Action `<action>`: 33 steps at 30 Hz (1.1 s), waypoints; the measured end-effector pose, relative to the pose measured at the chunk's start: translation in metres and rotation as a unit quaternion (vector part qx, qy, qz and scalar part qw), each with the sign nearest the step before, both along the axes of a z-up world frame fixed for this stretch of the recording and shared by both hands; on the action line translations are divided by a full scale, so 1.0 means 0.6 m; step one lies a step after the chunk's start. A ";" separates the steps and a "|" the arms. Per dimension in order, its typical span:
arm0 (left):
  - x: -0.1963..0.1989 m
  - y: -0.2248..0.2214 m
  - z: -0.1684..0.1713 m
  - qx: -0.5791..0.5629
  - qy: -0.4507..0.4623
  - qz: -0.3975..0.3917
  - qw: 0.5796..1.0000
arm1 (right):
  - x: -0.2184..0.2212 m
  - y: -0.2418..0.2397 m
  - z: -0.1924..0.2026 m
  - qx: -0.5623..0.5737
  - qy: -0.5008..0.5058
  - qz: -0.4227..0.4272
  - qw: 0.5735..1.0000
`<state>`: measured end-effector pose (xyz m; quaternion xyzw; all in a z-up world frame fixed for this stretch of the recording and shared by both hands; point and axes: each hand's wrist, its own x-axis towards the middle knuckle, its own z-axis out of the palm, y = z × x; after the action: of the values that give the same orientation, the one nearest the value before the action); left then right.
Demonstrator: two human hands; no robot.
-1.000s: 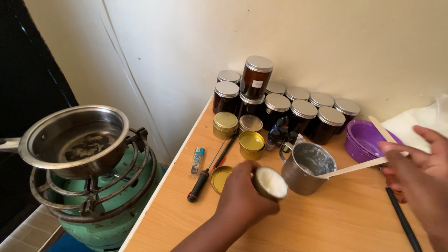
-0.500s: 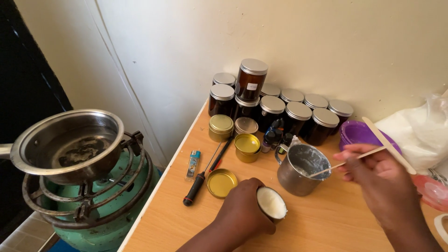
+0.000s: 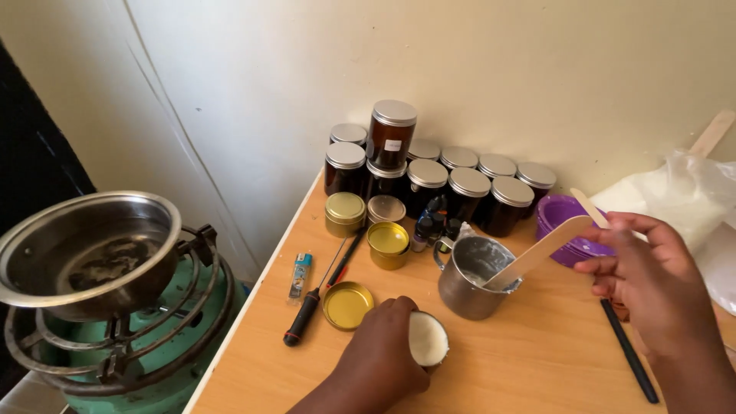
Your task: The person uses a wooden spatula to scoop a white, creamy substance from a small container into a metal mixing cup as part of a candle-making process.
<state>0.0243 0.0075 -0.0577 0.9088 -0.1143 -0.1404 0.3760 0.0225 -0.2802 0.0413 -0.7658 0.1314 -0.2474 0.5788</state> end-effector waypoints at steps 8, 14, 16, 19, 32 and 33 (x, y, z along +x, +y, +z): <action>0.005 0.012 -0.010 0.002 -0.029 -0.047 0.998 | 0.041 -0.112 -0.050 0.052 -0.112 -0.001 0.992; -0.001 0.005 0.008 -0.008 -0.005 -0.031 0.999 | 0.042 -0.125 -0.037 0.013 -0.024 -0.060 0.998; 0.001 0.006 0.009 -0.019 -0.015 -0.026 0.999 | 0.048 -0.136 -0.035 -0.025 0.000 -0.088 0.996; 0.004 0.007 0.000 -0.020 -0.055 -0.057 0.997 | 0.045 -0.168 -0.042 0.001 0.012 -0.071 0.997; 0.046 0.011 -0.062 0.000 -0.084 -0.122 0.989 | 0.180 -0.603 -0.187 -0.218 -0.086 -0.188 0.954; 0.052 0.013 -0.079 -0.009 -0.092 -0.129 0.987 | 0.215 -0.680 -0.218 -0.260 -0.160 -0.193 0.933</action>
<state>0.0556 0.0154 -0.1049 0.8919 -0.2662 -0.1022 0.3510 0.1518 -0.6880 -0.0896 -0.7996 0.1134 -0.4990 0.3143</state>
